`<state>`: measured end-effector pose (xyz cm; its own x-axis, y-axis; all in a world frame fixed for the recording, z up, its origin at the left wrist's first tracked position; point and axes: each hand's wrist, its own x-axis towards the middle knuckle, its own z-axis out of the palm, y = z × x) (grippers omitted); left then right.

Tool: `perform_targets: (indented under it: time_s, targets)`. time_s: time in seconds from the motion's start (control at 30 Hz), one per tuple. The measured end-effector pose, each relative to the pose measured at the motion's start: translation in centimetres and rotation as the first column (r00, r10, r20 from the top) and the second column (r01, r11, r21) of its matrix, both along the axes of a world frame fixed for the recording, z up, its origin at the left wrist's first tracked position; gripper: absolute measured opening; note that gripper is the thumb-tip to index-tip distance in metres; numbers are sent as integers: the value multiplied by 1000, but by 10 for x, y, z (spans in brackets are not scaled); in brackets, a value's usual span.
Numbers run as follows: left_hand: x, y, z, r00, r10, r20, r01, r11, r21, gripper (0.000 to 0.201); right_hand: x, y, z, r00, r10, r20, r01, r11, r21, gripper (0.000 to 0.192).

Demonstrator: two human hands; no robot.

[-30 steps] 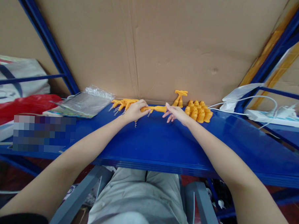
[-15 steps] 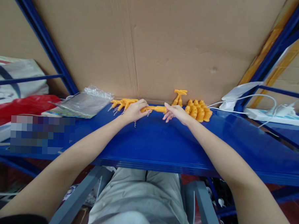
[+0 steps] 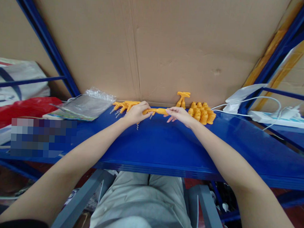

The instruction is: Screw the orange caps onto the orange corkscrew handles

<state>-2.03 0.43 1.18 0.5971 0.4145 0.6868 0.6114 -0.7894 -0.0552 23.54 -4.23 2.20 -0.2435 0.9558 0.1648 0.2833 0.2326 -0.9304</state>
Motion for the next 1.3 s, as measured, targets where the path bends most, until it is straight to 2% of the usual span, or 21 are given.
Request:
perform_targets:
  time_s: [0.53, 1.07, 1.3]
  targets:
    - [0, -2, 0, 999, 19, -32, -18, 1000, 24, 17, -9, -6, 4, 997, -83, 0, 83, 994, -64, 41]
    - [1, -2, 0, 998, 26, -51, -24, 999, 28, 16, -11, -5, 3, 996, -85, -7, 84, 991, -102, 44]
    - [1, -4, 0, 996, 50, -77, -49, 999, 15, 16, -9, -2, 0, 995, -89, 55, 95, 988, -118, 49]
